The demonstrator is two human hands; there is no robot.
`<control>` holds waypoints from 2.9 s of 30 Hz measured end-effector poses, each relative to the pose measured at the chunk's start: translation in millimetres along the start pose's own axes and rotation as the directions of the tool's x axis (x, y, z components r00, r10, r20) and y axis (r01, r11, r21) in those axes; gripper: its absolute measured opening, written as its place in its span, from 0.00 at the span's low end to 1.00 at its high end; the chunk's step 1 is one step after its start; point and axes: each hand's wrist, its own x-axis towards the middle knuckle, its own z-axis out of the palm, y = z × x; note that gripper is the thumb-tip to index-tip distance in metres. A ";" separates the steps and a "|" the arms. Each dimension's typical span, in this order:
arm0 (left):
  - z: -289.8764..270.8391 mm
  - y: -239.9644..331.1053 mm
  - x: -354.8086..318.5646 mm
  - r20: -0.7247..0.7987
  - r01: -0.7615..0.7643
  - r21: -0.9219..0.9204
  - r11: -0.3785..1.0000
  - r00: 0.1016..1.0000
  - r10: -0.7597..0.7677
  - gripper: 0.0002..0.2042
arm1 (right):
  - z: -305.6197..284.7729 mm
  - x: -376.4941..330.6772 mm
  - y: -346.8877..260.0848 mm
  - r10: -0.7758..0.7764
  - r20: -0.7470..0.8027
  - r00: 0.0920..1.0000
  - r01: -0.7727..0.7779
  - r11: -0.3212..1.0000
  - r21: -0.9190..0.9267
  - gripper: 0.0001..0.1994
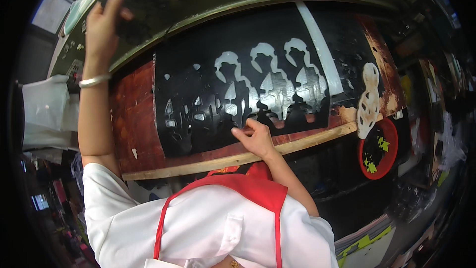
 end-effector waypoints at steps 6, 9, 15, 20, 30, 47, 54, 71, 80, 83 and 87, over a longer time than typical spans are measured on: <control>76.8 -37.4 -189.2 0.466 -0.350 0.159 0.923 0.851 0.242 0.12 | 1.0 18.4 -26.4 0.010 0.423 0.906 0.081 0.978 -0.195 0.09; 80.7 -60.9 -255.7 0.642 -0.348 0.115 0.930 0.741 0.198 0.19 | -1.6 35.9 -24.8 0.120 0.650 0.750 -0.305 0.936 0.179 0.06; 75.5 -68.9 -271.8 0.528 -0.189 0.146 0.971 0.845 0.085 0.19 | 6.8 36.1 -27.3 -0.037 0.612 0.790 -0.346 0.797 0.496 0.06; 70.0 -83.4 -244.4 0.136 0.645 -0.580 0.498 0.679 -0.722 0.20 | 25.5 0.3 -60.5 -0.116 0.197 0.974 0.218 0.727 -0.651 0.09; 74.7 -88.1 -221.1 0.239 0.674 -0.268 0.688 0.739 -0.630 0.17 | 82.1 29.0 -50.0 0.347 0.301 0.888 -0.447 0.806 0.389 0.15; -86.2 -24.3 -84.4 0.058 -0.051 0.168 0.984 0.997 0.041 0.11 | 72.2 18.0 -40.3 0.327 0.467 0.822 -0.311 0.944 -0.114 0.09; 4.2 -66.4 -282.4 0.551 -0.267 0.149 0.952 0.822 0.145 0.24 | 72.9 40.2 -33.3 0.173 0.710 0.683 -0.491 0.828 0.270 0.06; -20.8 -72.2 -211.4 -0.119 0.515 -0.467 0.719 0.769 -0.628 0.13 | 119.8 24.6 -11.1 0.273 0.279 0.921 -0.182 0.933 -0.312 0.18; -222.7 -17.4 -128.7 -0.311 0.090 -0.499 0.862 0.910 -0.275 0.19 | 93.6 4.2 -43.5 0.007 0.400 0.916 0.207 0.848 -0.489 0.14; -253.2 -9.1 -124.5 -0.462 0.221 -0.318 0.922 0.813 -0.354 0.13 | 58.3 -5.5 -70.8 0.024 0.499 0.866 0.249 0.845 -0.473 0.20; -274.6 -22.8 -154.0 -0.555 0.271 0.032 0.962 0.805 -0.208 0.06 | 0.2 -16.9 -88.6 0.364 0.315 0.876 -0.271 0.914 -0.303 0.18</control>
